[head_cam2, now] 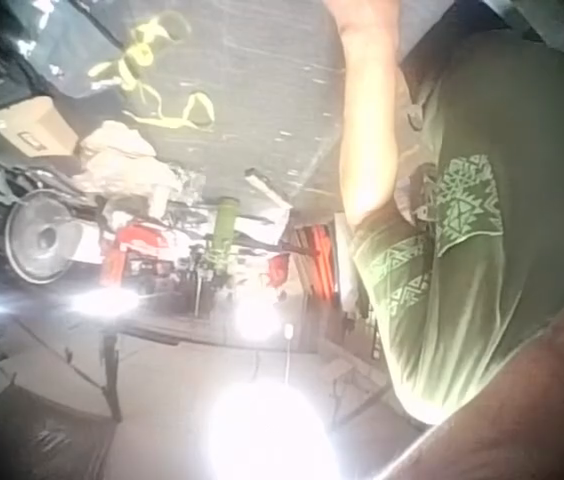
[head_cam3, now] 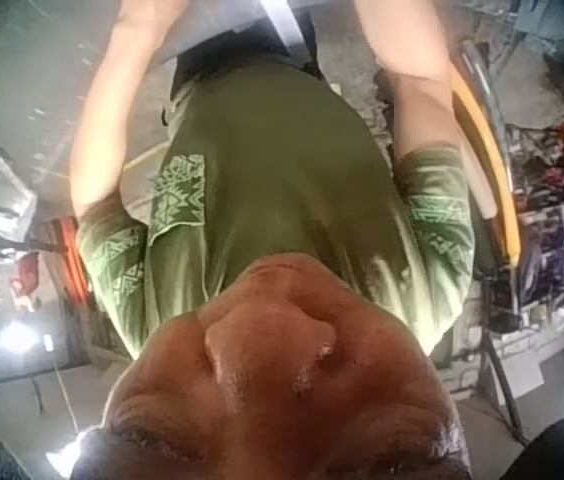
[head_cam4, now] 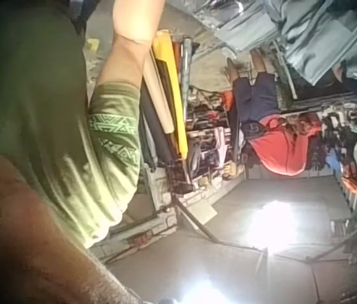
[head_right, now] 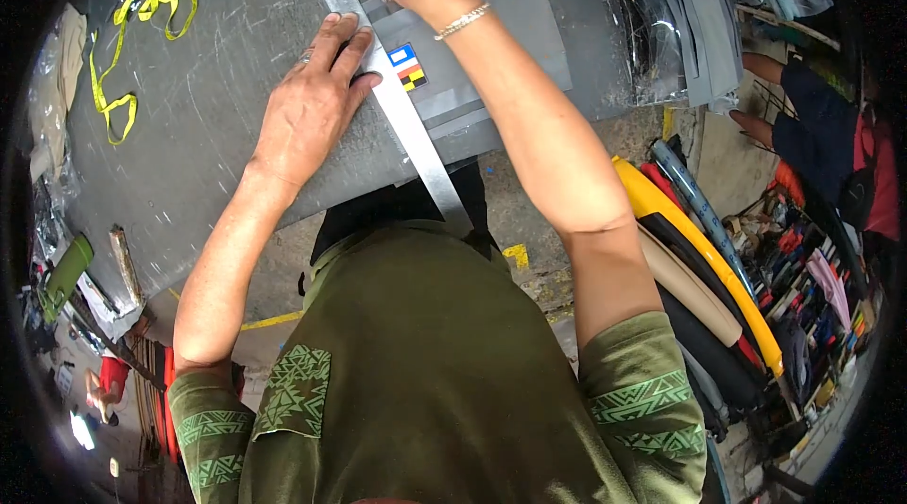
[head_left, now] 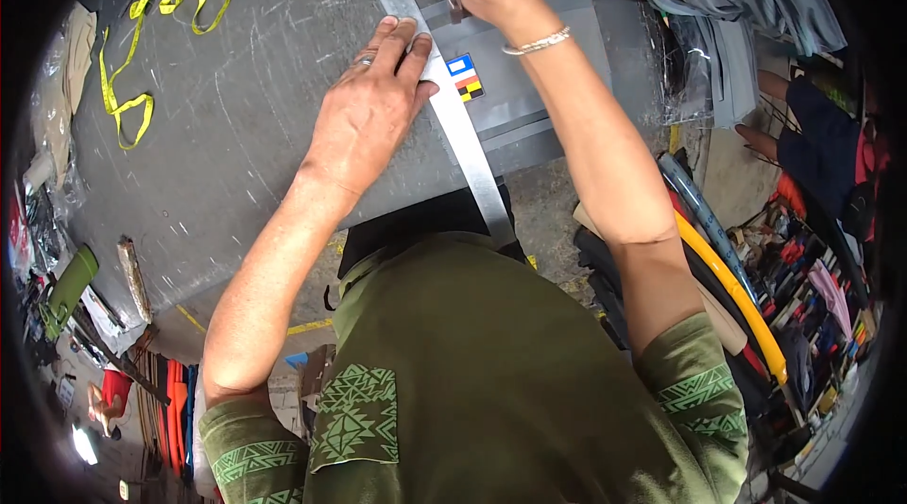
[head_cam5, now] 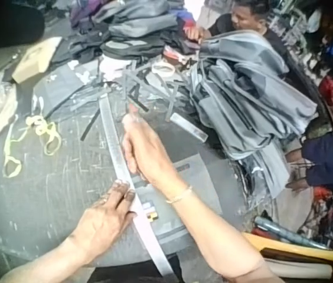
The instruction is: Using a utility knife and a metal ruler to cut shapes out of gray textile material on a workbench, then inspecting a partially assembled bag.
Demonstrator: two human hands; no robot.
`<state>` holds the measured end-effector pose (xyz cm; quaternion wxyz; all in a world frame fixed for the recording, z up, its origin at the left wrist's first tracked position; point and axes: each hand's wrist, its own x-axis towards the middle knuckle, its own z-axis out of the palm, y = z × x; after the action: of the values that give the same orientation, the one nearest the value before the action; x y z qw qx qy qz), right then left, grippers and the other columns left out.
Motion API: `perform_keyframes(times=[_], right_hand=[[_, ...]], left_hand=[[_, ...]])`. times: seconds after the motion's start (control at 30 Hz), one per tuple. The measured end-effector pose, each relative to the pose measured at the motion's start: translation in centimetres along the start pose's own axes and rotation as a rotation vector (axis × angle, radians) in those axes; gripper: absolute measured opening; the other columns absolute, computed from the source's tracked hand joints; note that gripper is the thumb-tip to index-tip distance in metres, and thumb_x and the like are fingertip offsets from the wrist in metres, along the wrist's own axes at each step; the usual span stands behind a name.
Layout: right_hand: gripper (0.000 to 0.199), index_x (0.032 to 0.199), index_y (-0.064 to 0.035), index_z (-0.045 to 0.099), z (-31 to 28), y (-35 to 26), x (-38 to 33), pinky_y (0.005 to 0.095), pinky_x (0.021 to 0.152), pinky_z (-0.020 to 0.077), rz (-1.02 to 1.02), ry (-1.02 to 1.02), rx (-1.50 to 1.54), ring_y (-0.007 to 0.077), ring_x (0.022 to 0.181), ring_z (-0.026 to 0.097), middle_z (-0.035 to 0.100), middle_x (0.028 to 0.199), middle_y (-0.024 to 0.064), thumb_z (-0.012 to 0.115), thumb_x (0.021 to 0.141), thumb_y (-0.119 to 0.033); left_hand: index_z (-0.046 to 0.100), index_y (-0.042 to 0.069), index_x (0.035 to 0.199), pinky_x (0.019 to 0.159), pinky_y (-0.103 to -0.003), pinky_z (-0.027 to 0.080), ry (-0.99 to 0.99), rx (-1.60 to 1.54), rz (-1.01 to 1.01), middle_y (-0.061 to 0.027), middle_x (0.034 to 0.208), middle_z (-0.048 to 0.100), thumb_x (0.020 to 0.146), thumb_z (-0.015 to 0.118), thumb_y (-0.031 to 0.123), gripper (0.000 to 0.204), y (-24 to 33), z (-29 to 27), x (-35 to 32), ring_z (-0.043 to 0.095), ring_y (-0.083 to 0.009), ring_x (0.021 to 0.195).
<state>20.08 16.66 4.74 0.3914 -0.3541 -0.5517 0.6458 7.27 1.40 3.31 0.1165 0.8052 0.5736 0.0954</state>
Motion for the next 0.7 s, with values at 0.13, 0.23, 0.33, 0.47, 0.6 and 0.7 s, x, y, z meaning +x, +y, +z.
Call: perform_keyframes(times=[0.13,0.23,0.33,0.47,0.6,0.7], right_hand=[[0.065,0.076,-0.0069,0.053,1.4,2.8,0.9,0.0282,0.042,0.0365,0.265,0.079,0.143,0.0145,0.041,0.046,0.047,0.054,0.0021,0.031,0.107,-0.059],[0.065,0.077,-0.0068,0.054,1.6,4.2,1.2,0.0293,0.041,0.0373,0.186,0.1,0.059,0.0148,0.041,0.046,0.047,0.054,0.0023,0.031,0.107,-0.059],[0.064,0.077,-0.0071,0.054,1.6,4.5,1.4,0.03,0.04,0.0374,0.167,0.101,0.026,0.0151,0.04,0.046,0.048,0.055,0.0028,0.031,0.107,-0.059],[0.065,0.076,-0.0073,0.054,2.5,5.2,1.7,0.03,0.039,0.0365,-0.398,0.282,-0.322,0.0151,0.039,0.045,0.048,0.056,0.0031,0.031,0.107,-0.059],[0.062,0.077,-0.0062,0.054,1.7,4.8,1.5,0.0306,0.039,0.0367,0.122,0.115,0.025,0.0152,0.039,0.045,0.049,0.056,0.0034,0.031,0.109,-0.053],[0.06,0.077,-0.0058,0.055,1.9,4.2,1.4,0.0309,0.039,0.0367,0.124,0.11,-0.004,0.0151,0.039,0.045,0.05,0.056,0.0033,0.031,0.11,-0.05]], left_hand=[[0.062,0.005,0.131,0.109,-0.035,0.052,-0.001,-0.001,0.001,-0.011,0.141,0.058,0.092,0.072,0.027,0.046,0.0,-0.2,0.0,0.056,-0.0265,0.136],[0.062,0.005,0.131,0.108,-0.035,0.052,0.002,-0.004,-0.003,-0.011,0.14,0.058,0.092,0.072,0.027,0.046,0.0,-0.2,0.0,0.056,-0.0265,0.136],[0.061,0.005,0.131,0.104,-0.036,0.054,0.022,0.002,0.007,-0.0108,0.141,0.057,0.093,0.071,0.028,0.046,-0.2,0.0,-0.1,0.056,-0.0271,0.134],[0.059,0.006,0.133,0.101,-0.038,0.057,0.03,0.011,0.014,-0.0109,0.142,0.056,0.095,0.069,0.03,0.046,-0.2,0.1,-0.2,0.057,-0.0281,0.133],[0.058,0.006,0.134,0.102,-0.038,0.056,0.021,0.005,0.015,-0.0113,0.143,0.054,0.096,0.068,0.03,0.047,-0.2,0.2,-0.1,0.056,-0.0282,0.134],[0.057,0.005,0.135,0.102,-0.038,0.056,0.019,0.003,0.013,-0.0116,0.144,0.054,0.096,0.068,0.03,0.048,-0.3,0.3,-0.3,0.055,-0.028,0.135]])
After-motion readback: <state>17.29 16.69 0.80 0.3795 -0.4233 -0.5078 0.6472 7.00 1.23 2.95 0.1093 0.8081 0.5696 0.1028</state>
